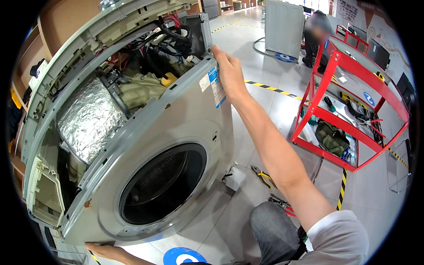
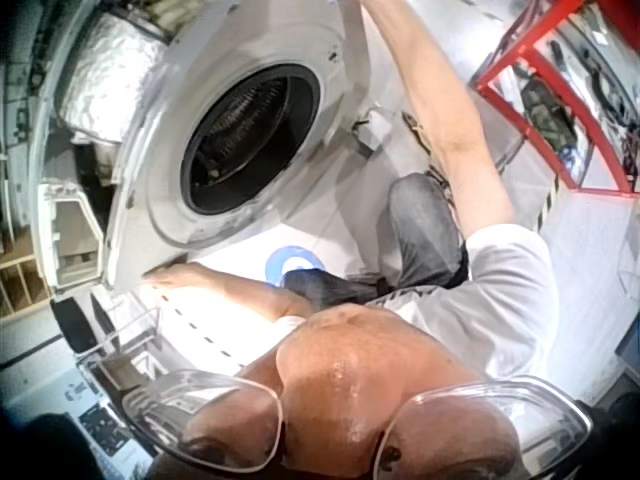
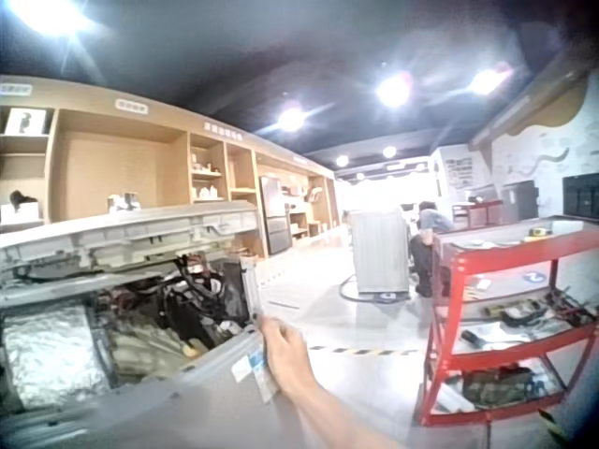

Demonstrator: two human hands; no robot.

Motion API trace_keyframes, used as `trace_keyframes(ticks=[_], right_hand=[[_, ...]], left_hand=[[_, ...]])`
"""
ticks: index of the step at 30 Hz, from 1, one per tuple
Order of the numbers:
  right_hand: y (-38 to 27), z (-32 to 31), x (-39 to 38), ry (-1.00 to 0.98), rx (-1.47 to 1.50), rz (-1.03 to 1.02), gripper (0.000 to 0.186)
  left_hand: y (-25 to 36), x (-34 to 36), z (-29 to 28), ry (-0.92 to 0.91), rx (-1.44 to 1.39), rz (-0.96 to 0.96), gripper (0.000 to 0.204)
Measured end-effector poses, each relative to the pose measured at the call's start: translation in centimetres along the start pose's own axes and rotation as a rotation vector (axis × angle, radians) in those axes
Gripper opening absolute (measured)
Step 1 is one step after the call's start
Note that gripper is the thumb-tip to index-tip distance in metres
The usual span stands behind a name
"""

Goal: The person positions and aligns the front panel of a washing machine by hand, fits the door seal around the opening, and picks up small components from the floor and a red tool cart.

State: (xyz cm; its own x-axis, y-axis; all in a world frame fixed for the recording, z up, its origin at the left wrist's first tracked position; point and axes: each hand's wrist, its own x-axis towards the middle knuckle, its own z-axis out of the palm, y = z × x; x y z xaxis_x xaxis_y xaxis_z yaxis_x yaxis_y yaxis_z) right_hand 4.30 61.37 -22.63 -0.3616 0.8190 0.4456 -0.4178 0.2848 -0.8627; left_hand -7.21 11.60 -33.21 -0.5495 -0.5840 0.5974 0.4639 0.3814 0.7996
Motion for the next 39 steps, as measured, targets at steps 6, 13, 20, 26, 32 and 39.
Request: trace_keyframes(ticks=[6,13,20,26,32,39], right_hand=[[1.3,-0.7,0.5,0.073,-0.115,0.019,0.042],[1.8,-1.1,-1.9,-0.024,-0.015,-0.048,0.061],[10.1,-4.8,-10.4,-0.149,-0.070,-0.060,0.085],[16.3,-6.8,-13.8,-0.065,-0.250,0.041,0.067],[18.8,-6.2,-14.6,0.026,-0.212,0.058,0.050],[18.4,-5.9,-14.6,0.074,-0.265,0.056,0.047]], left_hand=[[1.1,-0.9,1.8,0.087,-0.102,-0.041,0.056],[1.1,-0.1,0.3,-0.024,-0.043,-0.034,0.054],[-2.1,-4.9,-0.2,-0.128,0.089,0.356,0.059],[-2.8,-5.5,-0.2,-0.132,0.248,0.316,0.091],[-2.2,-5.2,-0.5,-0.134,0.190,0.295,0.086],[-3.3,-4.7,-0.3,-0.110,0.182,0.284,0.078]])
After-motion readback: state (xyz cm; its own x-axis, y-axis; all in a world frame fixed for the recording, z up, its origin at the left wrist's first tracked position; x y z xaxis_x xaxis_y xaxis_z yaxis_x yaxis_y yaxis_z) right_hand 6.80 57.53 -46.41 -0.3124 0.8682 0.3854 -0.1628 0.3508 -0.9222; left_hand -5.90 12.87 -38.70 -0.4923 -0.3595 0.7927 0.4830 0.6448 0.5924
